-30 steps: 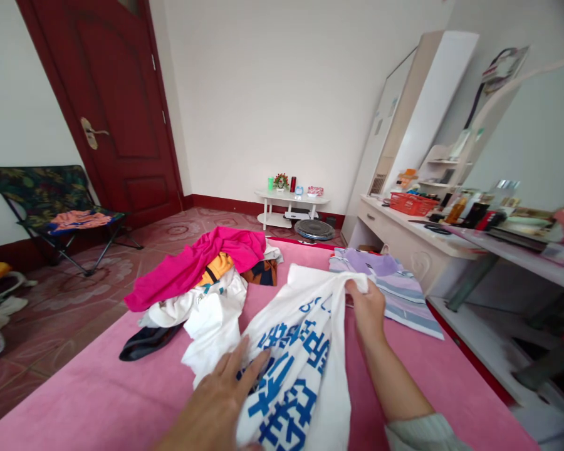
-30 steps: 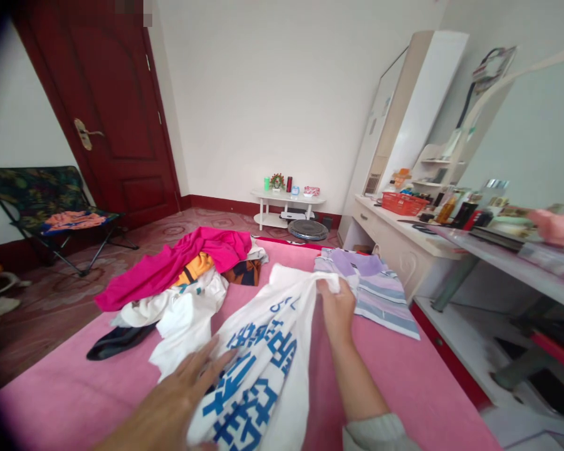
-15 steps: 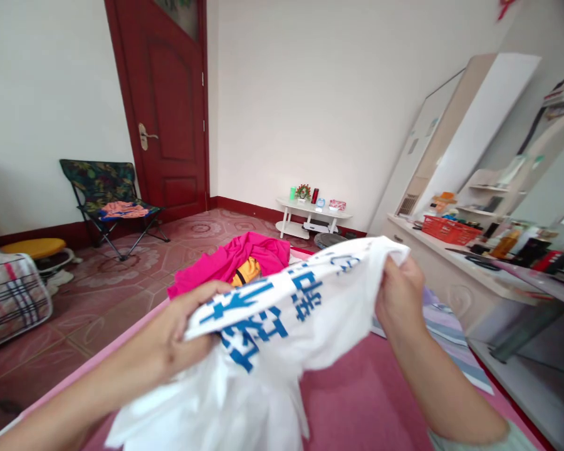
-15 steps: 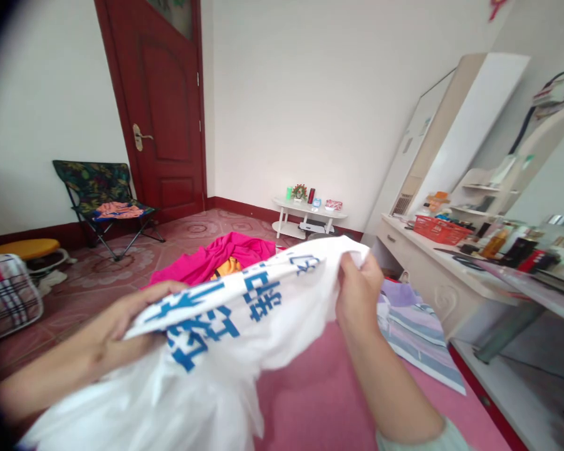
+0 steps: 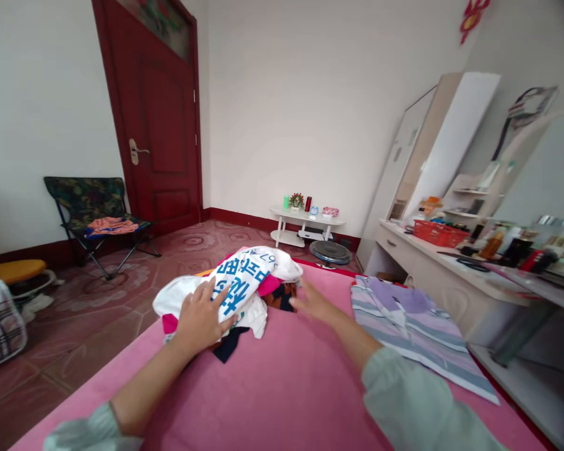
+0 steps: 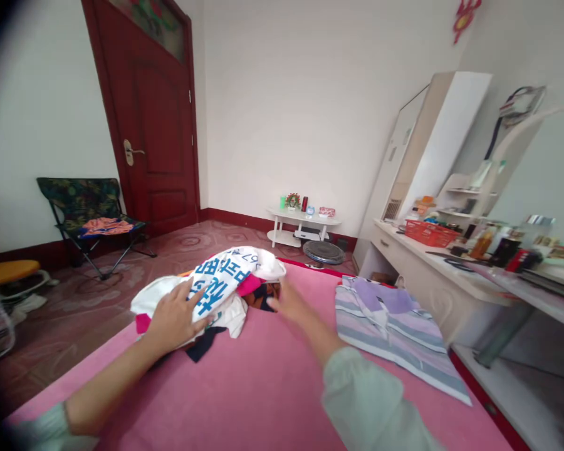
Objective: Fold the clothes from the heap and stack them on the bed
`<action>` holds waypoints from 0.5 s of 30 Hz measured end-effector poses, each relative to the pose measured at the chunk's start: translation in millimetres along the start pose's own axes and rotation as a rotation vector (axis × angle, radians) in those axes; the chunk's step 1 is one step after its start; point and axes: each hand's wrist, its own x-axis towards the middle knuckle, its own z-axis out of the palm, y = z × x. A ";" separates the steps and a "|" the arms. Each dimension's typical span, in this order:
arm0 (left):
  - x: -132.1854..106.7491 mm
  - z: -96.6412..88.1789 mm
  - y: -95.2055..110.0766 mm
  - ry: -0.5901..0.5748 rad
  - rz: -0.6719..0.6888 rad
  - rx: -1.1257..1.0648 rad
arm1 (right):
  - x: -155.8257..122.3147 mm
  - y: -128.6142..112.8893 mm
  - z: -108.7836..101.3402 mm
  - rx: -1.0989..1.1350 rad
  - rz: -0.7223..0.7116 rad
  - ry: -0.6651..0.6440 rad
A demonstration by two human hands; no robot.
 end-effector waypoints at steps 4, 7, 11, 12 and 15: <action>-13.0 25.5 7.8 0.078 -0.037 0.080 | -75.5 36.3 26.8 -0.250 0.153 -0.267; -12.8 22.1 6.8 0.092 -0.005 0.096 | -98.0 47.4 10.8 -0.164 0.042 -0.151; -11.7 23.1 8.0 0.124 0.010 0.112 | -104.8 82.2 -41.4 -0.199 0.190 0.248; -12.2 23.8 9.2 0.130 0.007 0.109 | -108.2 94.3 -57.0 -0.260 0.285 0.362; -14.7 24.0 12.7 0.145 0.003 0.098 | -126.3 127.4 -98.4 -0.394 0.582 0.553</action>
